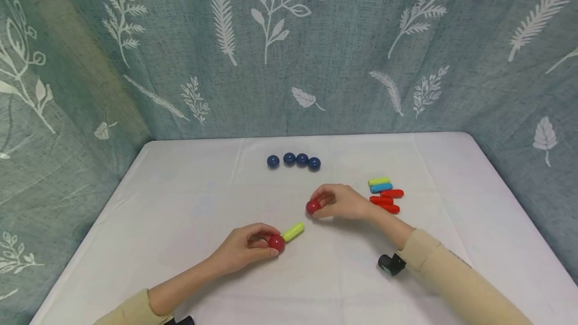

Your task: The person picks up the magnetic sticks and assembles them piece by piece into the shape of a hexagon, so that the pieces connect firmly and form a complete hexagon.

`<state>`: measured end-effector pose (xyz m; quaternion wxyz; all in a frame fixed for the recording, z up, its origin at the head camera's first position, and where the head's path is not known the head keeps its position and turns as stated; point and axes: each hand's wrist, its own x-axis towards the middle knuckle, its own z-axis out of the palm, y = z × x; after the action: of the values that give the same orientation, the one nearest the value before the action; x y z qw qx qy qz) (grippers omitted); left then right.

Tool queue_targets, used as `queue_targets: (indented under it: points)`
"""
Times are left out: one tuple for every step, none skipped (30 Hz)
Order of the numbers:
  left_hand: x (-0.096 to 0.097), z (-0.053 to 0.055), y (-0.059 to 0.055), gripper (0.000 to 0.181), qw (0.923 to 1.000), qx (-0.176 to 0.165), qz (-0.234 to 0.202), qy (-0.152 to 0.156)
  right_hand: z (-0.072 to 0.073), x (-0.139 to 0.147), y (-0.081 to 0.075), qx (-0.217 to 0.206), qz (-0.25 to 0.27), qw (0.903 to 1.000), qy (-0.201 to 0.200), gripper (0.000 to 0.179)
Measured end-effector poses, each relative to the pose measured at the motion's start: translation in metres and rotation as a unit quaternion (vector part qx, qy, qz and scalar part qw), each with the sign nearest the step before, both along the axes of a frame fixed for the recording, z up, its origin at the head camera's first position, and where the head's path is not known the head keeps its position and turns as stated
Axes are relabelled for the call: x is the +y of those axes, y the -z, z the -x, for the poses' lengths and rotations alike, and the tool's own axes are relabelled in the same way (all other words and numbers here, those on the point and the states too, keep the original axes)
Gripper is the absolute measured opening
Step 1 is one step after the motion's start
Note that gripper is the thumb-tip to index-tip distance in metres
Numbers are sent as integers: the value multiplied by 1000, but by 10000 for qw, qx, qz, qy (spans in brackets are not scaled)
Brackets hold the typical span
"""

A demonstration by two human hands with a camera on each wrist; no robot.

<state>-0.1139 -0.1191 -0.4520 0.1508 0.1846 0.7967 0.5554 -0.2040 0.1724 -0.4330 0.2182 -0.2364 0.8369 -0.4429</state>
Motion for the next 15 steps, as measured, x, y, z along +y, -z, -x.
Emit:
queue_targets:
  points:
    - [0, 0, 0, 35, 10000, -8, -23, 9, -2, -1, 0, -21, 31, 9999, -112, 34]
    - [0, 0, 0, 35, 10000, 0, -49, 27, -3, -2, 1, -60, 62, 9998, -200, 34]
    - [0, 0, 0, 35, 10000, -17, -75, 33, -4, -2, 2, -105, 62, 9996, -254, 33]
    - [0, 0, 0, 35, 10000, -35, -82, 33, -5, -3, 3, -165, 99, 9993, -318, 33]
    - [0, 0, -1, 35, 9999, -51, -79, 34, -6, -4, 4, -213, 117, 9990, -371, 33]
    - [0, 0, -1, 35, 9999, -65, -90, 37, -7, -4, 5, -250, 142, 9987, -426, 33]
    - [0, 0, -1, 35, 9999, -68, -87, 38, -8, -5, 6, -270, 160, 9984, -479, 33]
    - [0, 0, -1, 35, 9999, -61, -78, 40, -9, -5, 6, -286, 179, 9981, -517, 33]
    - [0, 0, -1, 35, 10000, -71, -61, 31, -10, -5, 7, -299, 195, 9979, -547, 33]
    - [0, 0, -1, 35, 10000, -57, -52, 36, -10, -6, 7, -306, 207, 9977, -567, 33]
    - [0, 0, -2, 34, 10000, -38, -37, 43, -11, -6, 8, -301, 202, 9977, -566, 33]
    - [0, 0, -2, 34, 10000, -22, -15, 51, -11, -6, 8, -296, 212, 9977, -563, 32]
    - [0, 0, -2, 34, 10000, -3, 4, 65, -11, -7, 8, -283, 209, 9978, -557, 32]
    - [0, 0, -2, 34, 10000, 27, 42, 85, -11, -7, 8, -268, 214, 9979, -552, 32]
    - [0, 1, -3, 35, 9999, 60, 102, 101, -11, -7, 8, -252, 207, 9979, -553, 32]
